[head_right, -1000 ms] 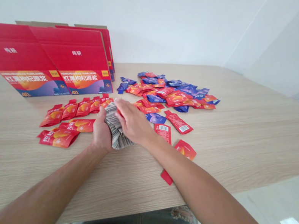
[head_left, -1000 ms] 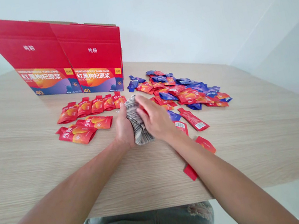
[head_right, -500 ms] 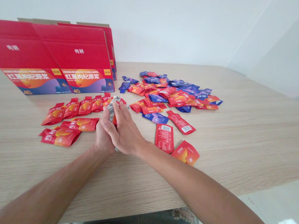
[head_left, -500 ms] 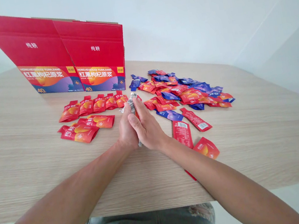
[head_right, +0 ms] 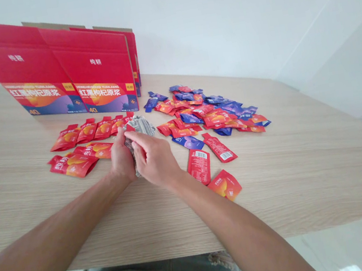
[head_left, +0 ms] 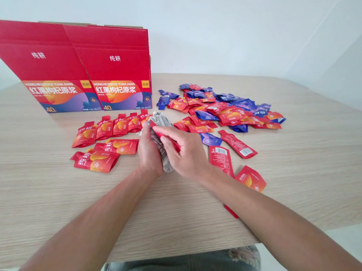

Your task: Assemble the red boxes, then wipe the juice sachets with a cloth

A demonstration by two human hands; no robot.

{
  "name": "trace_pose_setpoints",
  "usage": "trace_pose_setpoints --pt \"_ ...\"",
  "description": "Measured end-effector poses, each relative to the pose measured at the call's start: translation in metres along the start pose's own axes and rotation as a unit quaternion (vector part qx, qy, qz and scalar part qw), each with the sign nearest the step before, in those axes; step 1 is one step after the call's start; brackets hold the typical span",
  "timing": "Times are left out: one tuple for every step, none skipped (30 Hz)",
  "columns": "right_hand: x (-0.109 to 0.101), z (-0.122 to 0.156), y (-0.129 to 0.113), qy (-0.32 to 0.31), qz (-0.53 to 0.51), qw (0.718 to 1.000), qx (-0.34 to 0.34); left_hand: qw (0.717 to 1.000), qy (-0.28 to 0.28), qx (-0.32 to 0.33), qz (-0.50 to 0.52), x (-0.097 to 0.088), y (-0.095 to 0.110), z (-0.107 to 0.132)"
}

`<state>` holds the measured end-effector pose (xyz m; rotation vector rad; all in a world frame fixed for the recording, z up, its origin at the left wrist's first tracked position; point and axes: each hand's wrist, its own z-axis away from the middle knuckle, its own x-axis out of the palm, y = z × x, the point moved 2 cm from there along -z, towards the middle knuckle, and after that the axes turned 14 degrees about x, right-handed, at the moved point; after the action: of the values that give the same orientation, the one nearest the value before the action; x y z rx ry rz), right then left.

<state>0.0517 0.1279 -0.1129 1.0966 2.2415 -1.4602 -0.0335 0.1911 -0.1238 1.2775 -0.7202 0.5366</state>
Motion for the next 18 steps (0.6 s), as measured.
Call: trace_pose_setpoints --pt "-0.006 -0.002 0.001 0.026 -0.005 1.000 0.015 1.000 0.003 -0.007 0.012 0.002 0.000 0.000" --pt "-0.010 -0.004 0.002 0.058 -0.011 0.998 0.037 1.000 0.002 -0.014 0.026 0.004 -0.001 0.001" --pt "-0.014 -0.006 0.004 0.093 -0.019 0.994 0.062 0.999 -0.004 -0.020 0.039 0.005 -0.002 0.003" --pt "-0.015 -0.007 0.007 0.127 -0.030 0.988 0.086 0.998 -0.018 -0.025 0.046 0.007 -0.003 0.004" --pt "-0.015 -0.008 0.010 0.152 -0.040 0.982 0.109 0.998 -0.029 -0.030 0.048 0.008 -0.005 0.006" --pt "-0.013 -0.009 0.014 0.161 -0.046 0.978 0.126 0.998 -0.033 -0.035 0.045 0.009 -0.006 0.007" --pt "-0.009 -0.010 0.018 0.157 -0.048 0.977 0.136 0.998 -0.032 -0.040 0.039 0.010 -0.007 0.009" --pt "-0.004 -0.010 0.022 0.145 -0.044 0.979 0.138 0.998 -0.028 -0.043 0.032 0.010 -0.007 0.010" --pt "0.001 -0.011 0.025 0.127 -0.032 0.982 0.134 0.998 -0.019 -0.046 0.023 0.011 -0.007 0.012" --pt "0.006 -0.011 0.028 0.106 -0.012 0.986 0.125 0.999 -0.009 -0.046 0.016 0.011 -0.006 0.013" --pt "0.011 -0.011 0.031 0.089 0.014 0.989 0.115 0.999 0.001 -0.043 0.012 0.012 -0.004 0.014" --pt "0.014 -0.011 0.032 0.079 0.042 0.990 0.107 0.999 0.009 -0.039 0.010 0.012 -0.002 0.015" --pt "0.017 -0.010 0.033 0.071 0.068 0.990 0.099 0.999 0.014 -0.034 0.009 0.013 -0.001 0.015" --pt "0.019 -0.010 0.033 0.063 0.087 0.990 0.093 0.999 0.014 -0.029 0.010 0.013 0.000 0.016" --pt "0.021 -0.009 0.032 0.053 0.098 0.990 0.088 1.000 0.011 -0.024 0.013 0.014 0.001 0.016" --pt "0.022 -0.008 0.029 0.041 0.100 0.991 0.084 1.000 0.006 -0.019 0.015 0.013 0.002 0.016" --pt "0.023 -0.007 0.027 0.027 0.095 0.992 0.080 1.000 0.003 -0.012 0.017 0.013 0.003 0.016" --pt "0.024 -0.005 0.023 0.012 0.085 0.993 0.076 1.000 0.002 0.001 0.017 0.011 0.003 0.015"
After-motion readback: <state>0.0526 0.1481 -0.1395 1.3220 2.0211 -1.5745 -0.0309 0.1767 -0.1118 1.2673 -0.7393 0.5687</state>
